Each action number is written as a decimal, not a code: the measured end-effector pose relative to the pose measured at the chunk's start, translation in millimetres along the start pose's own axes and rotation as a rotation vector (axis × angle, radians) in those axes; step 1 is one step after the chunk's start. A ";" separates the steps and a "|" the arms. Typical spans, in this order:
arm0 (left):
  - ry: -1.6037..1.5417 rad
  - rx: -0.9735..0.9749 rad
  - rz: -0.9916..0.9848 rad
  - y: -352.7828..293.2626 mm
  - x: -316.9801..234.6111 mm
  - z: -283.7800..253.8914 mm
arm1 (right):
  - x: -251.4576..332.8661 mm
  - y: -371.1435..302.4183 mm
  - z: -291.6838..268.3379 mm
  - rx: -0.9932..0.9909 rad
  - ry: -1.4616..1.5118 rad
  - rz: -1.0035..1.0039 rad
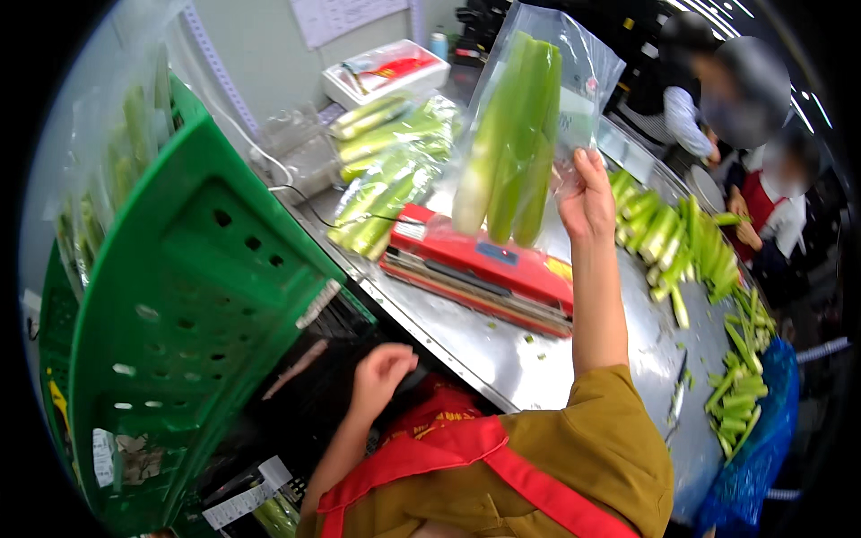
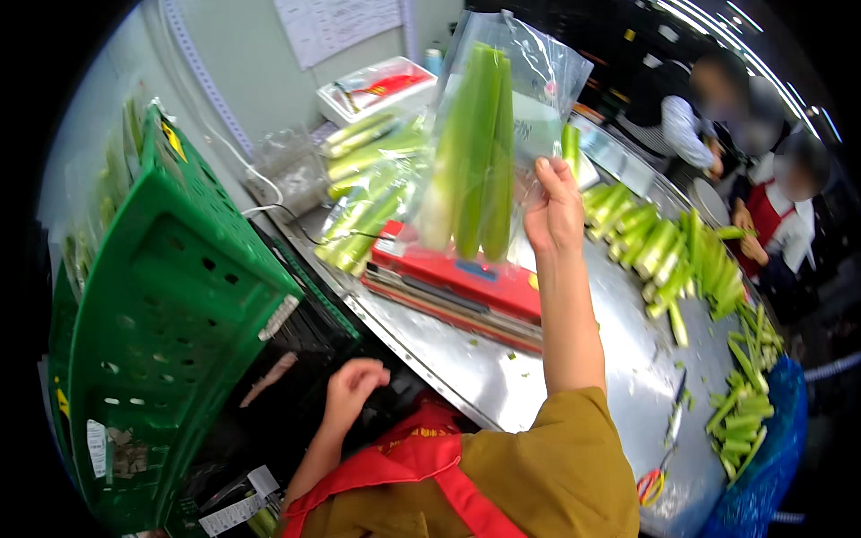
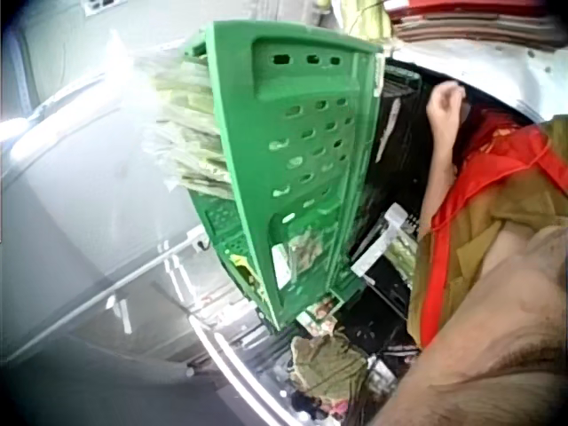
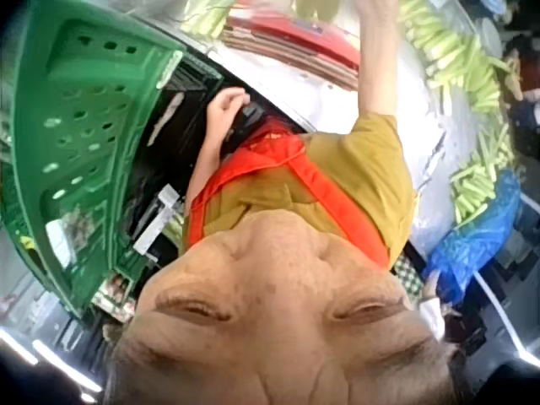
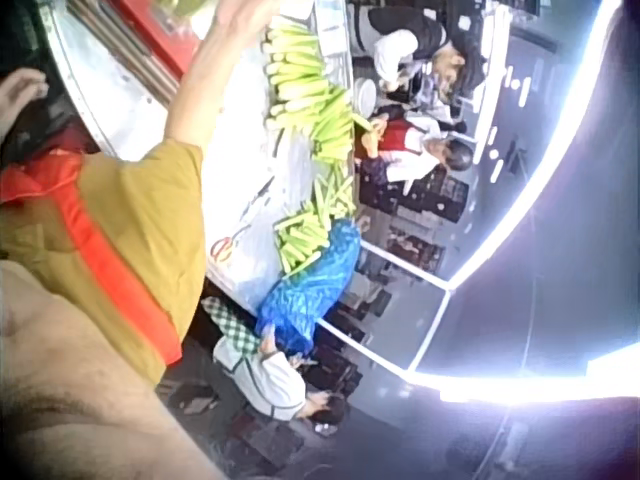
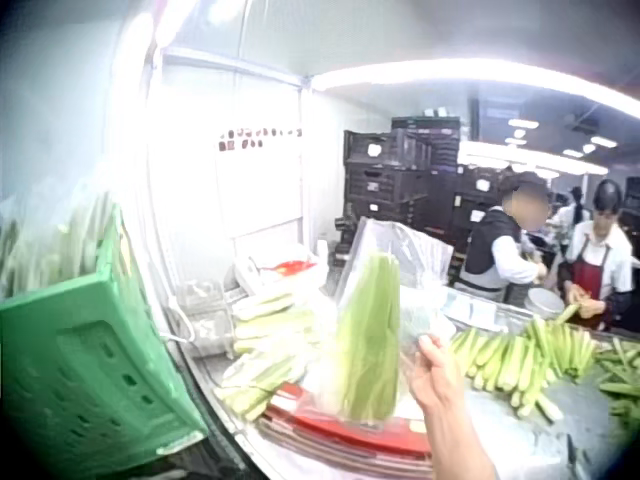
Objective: The person places green onions into plastic bags, trims the ends with scissors, and seals them using a heat sealer. The person then places the packaged vegetables into a black crate and applies labels to the bags.
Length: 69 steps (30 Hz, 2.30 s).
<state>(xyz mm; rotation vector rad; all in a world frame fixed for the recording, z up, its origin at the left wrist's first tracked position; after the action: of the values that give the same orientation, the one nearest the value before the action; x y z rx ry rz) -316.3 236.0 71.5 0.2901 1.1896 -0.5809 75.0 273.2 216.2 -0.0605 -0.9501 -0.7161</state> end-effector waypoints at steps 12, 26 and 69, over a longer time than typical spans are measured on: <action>-0.771 0.459 -0.467 -13.7 56.0 138.9 | 41.7 -275.1 -73.2 -0.558 0.097 0.216; -0.061 0.410 -0.905 32.9 200.8 225.2 | 29.9 -448.8 -282.7 -0.920 -0.093 0.449; 0.640 0.847 -0.095 117.9 225.0 367.1 | 72.0 -443.2 -263.9 -0.830 -0.362 0.503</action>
<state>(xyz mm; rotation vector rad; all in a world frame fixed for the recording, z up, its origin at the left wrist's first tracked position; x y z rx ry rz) 95.0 86.3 -16.4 1.2114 1.5155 -1.1140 33.4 -198.9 0.3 -1.1511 -0.8680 -0.5916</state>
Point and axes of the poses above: each hand's wrist, its own y-axis towards the middle knuckle, its own z-axis out of the palm, x = y × z, the point moved 2 cm from there along y, towards the middle knuckle, and after that the axes turned 12 degrees about -y, right-handed, at the moved point
